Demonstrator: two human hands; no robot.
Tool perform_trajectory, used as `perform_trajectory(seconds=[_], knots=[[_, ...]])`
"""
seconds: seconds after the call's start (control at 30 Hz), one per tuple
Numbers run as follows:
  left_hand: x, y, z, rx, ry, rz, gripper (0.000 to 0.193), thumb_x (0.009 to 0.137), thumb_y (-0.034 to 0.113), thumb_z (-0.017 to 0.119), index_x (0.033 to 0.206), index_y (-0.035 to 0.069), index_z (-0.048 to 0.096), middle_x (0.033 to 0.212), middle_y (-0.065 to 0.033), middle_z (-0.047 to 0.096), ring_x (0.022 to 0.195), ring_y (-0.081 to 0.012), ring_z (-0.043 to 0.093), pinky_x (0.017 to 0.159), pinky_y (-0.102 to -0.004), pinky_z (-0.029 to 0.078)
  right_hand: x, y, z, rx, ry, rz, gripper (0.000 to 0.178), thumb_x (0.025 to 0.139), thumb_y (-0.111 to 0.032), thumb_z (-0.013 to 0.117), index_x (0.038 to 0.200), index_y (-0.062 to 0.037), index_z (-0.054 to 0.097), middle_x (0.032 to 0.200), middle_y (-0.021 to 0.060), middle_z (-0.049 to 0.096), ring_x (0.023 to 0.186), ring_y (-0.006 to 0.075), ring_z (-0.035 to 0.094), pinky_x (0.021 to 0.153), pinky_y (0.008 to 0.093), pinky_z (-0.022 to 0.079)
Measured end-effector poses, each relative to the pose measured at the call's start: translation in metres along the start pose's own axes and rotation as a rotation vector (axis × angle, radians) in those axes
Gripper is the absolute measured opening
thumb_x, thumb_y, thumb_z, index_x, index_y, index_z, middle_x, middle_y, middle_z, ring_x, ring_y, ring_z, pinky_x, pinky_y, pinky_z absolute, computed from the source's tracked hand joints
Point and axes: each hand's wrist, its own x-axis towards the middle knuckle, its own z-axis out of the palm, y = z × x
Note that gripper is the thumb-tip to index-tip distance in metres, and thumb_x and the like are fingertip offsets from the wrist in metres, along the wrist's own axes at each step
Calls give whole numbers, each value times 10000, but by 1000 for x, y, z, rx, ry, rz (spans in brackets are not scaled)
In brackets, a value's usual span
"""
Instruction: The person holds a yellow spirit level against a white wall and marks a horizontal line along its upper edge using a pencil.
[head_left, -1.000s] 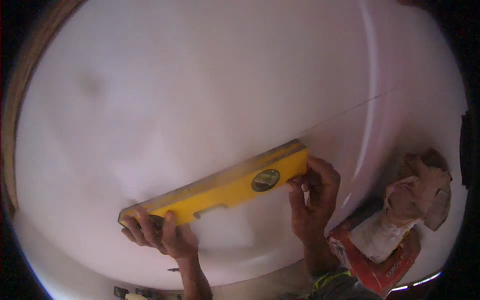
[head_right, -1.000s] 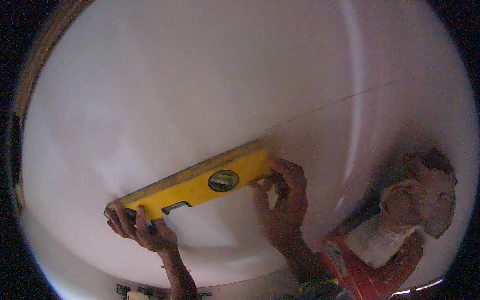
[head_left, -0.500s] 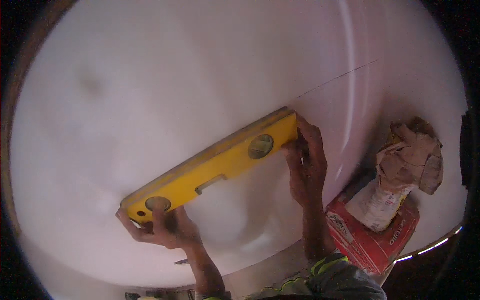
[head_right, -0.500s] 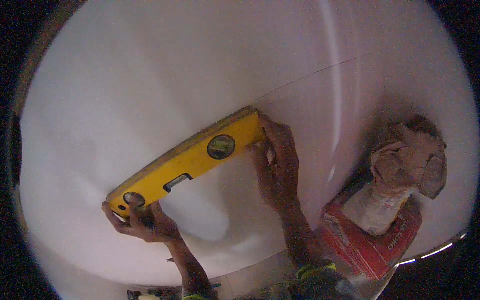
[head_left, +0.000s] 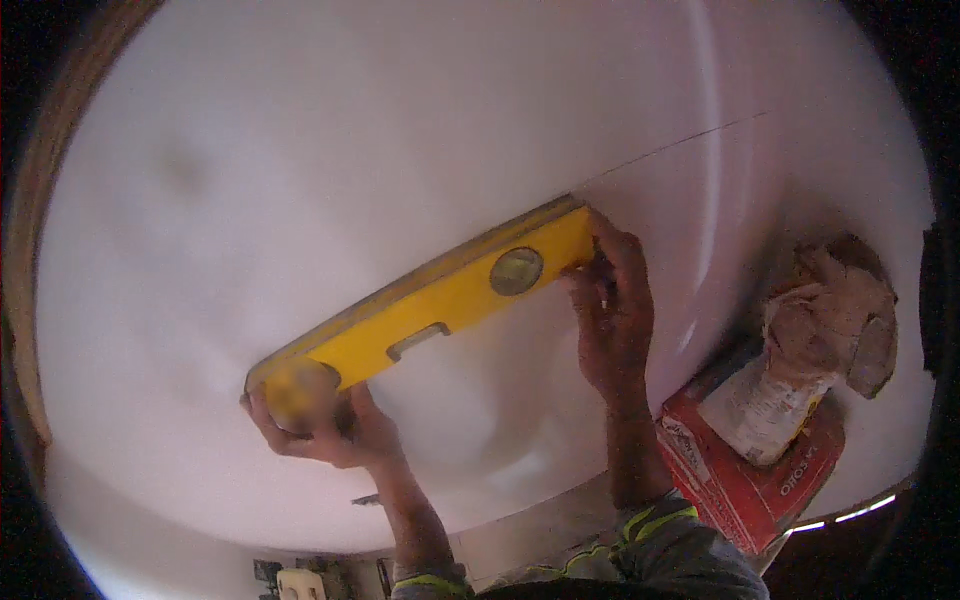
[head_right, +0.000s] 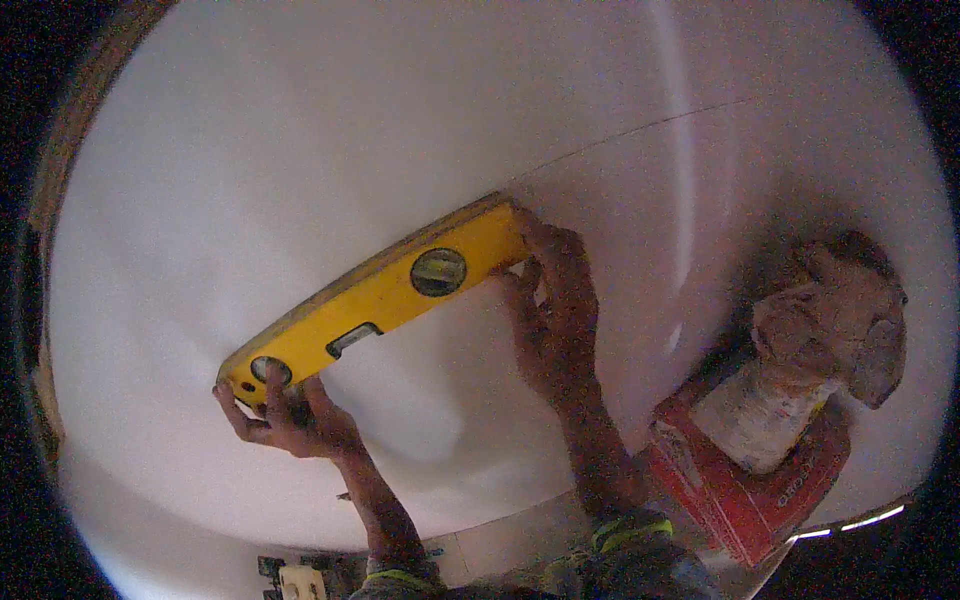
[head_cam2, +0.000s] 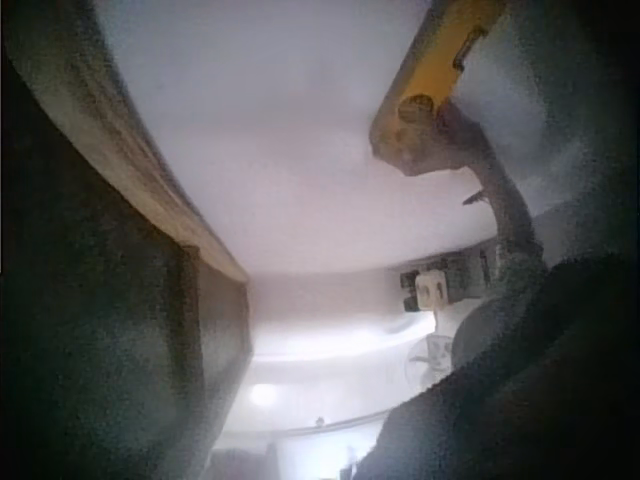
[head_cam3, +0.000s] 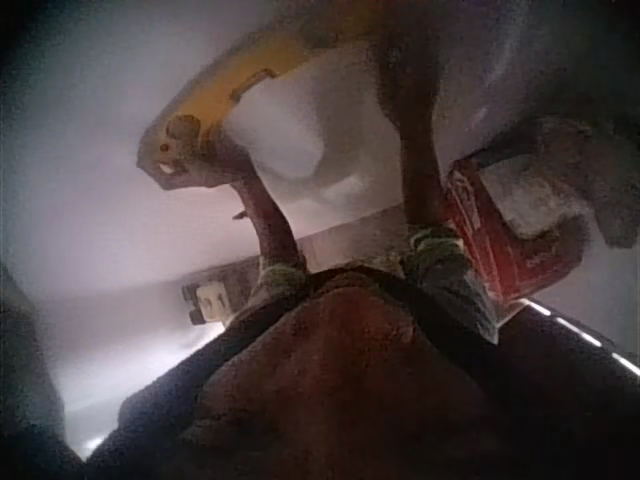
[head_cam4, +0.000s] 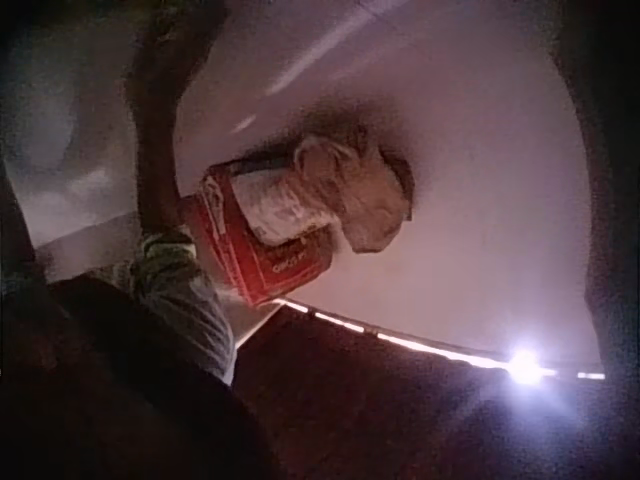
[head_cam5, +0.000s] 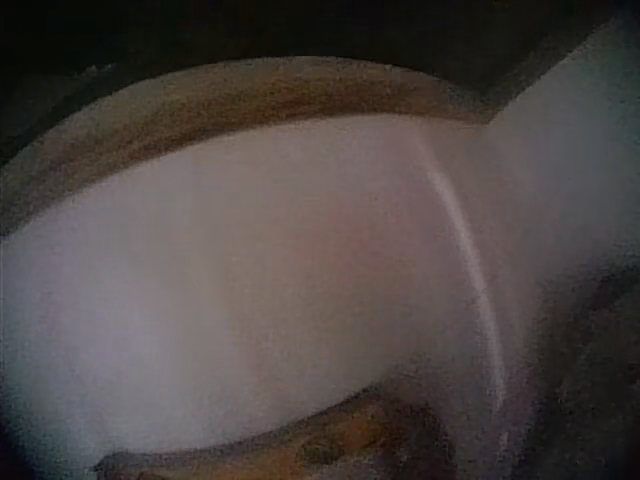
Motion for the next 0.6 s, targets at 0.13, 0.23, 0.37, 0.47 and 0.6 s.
perform_trajectory(seconds=[0.13, 0.23, 0.37, 0.47, 0.6], knots=[[-3, -11, -2, -50, 21, -6, 263, 793, 163, 801, 1042, 159, 713, 1391, -149, 335, 1368, -445, 304, 1063, -555, 419, -5, 8, 7, -18, 37, -27, 457, 958, -94, 581, 1402, -52, 483, 1242, 79, 526, 1068, 157, 547, 959, 313, 443], [-3, -2, 3, -54, 9, -22, 275, 746, 123, 833, 989, 197, 727, 1395, -124, 312, 1383, -472, 255, 1085, -577, 365, -2, 14, 2, 68, 95, -52, 456, 977, -116, 560, 1418, -44, 468, 1275, 85, 536, 1099, 163, 552, 983, 320, 442], [8, 0, -1, 5, 21, 50, 312, 750, 171, 832, 1041, 174, 717, 1376, -145, 355, 1376, -466, 291, 1079, -592, 370, -4, 5, 1, 60, 83, -22, 412, 993, -178, 546, 1383, -49, 503, 1264, 126, 532, 1140, 233, 539, 1002, 356, 433], [8, -2, -11, 38, -5, 72, 321, 771, 204, 810, 1072, 150, 712, 1386, -167, 367, 1368, -437, 325, 1084, -562, 369, -2, 8, 8, 17, 100, -53, 431, 991, -177, 554, 1397, -44, 489, 1315, 122, 530, 1144, 220, 544, 989, 342, 439], [6, -3, -4, -29, -7, 95, 304, 787, 195, 790, 1079, 147, 719, 1402, -173, 354, 1351, -394, 351, 1081, -519, 379, 0, 11, 2, -73, 99, -73, 464, 992, -195, 569, 1417, -34, 474, 1367, 107, 540, 1154, 186, 549, 978, 312, 443]])
